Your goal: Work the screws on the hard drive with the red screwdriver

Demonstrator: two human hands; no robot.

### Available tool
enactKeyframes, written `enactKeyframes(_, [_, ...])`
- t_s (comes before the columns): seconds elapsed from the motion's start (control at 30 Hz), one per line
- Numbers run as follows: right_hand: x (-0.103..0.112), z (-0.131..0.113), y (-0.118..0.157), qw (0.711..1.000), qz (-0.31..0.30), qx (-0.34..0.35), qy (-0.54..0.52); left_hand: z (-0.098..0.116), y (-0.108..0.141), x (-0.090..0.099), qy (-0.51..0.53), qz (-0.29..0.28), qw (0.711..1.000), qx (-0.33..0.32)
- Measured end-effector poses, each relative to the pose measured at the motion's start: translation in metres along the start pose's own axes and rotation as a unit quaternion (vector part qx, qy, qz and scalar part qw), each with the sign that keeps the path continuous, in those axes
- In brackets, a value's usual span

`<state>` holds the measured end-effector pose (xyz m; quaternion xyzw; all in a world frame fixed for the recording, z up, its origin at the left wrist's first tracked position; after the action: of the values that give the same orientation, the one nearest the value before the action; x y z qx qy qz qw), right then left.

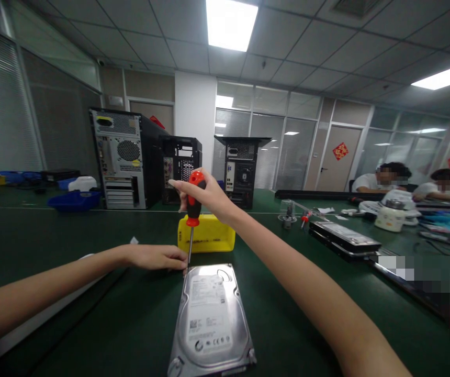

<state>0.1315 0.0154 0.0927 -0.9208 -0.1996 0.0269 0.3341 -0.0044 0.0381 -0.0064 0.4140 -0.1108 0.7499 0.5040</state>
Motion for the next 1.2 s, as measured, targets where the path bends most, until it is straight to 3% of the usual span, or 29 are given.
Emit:
enactKeyframes(0.2, [-0.002,-0.001,0.000,0.993,-0.046,-0.083,-0.072,-0.003,-0.002,0.000,-0.001,0.005,1.000,0.009])
enactKeyframes(0.43, [0.000,0.007,-0.002,0.996,0.043,-0.066,-0.047,0.002,0.001,0.001,-0.002,-0.002,1.000,0.001])
enactKeyframes(0.67, [-0.005,0.003,0.001,0.973,0.013,-0.117,-0.199,0.003,-0.001,0.000,-0.012,0.005,1.000,0.011])
enactKeyframes(0.9, [-0.015,0.003,0.002,0.985,0.080,-0.068,-0.138,-0.001,-0.003,0.000,0.005,-0.001,1.000,0.003])
enactKeyframes(1.03, [-0.010,0.004,0.001,0.978,0.113,-0.102,-0.142,0.001,-0.002,0.000,0.008,-0.003,1.000,-0.007])
enactKeyframes(1.2, [-0.006,0.008,-0.001,0.967,0.094,-0.132,-0.198,0.001,-0.002,-0.001,0.010,-0.003,1.000,-0.010])
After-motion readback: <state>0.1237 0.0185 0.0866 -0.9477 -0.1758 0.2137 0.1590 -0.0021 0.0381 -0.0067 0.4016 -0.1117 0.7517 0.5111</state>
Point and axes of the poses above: each hand's wrist, its own y-axis away from the middle knuckle, its own x-axis out of the back of the hand, z = x × y, the point moved 2 cm from there along -y, towards the middle knuckle, and after that the axes turned 4 degrees about z, right-handed, at the moved point
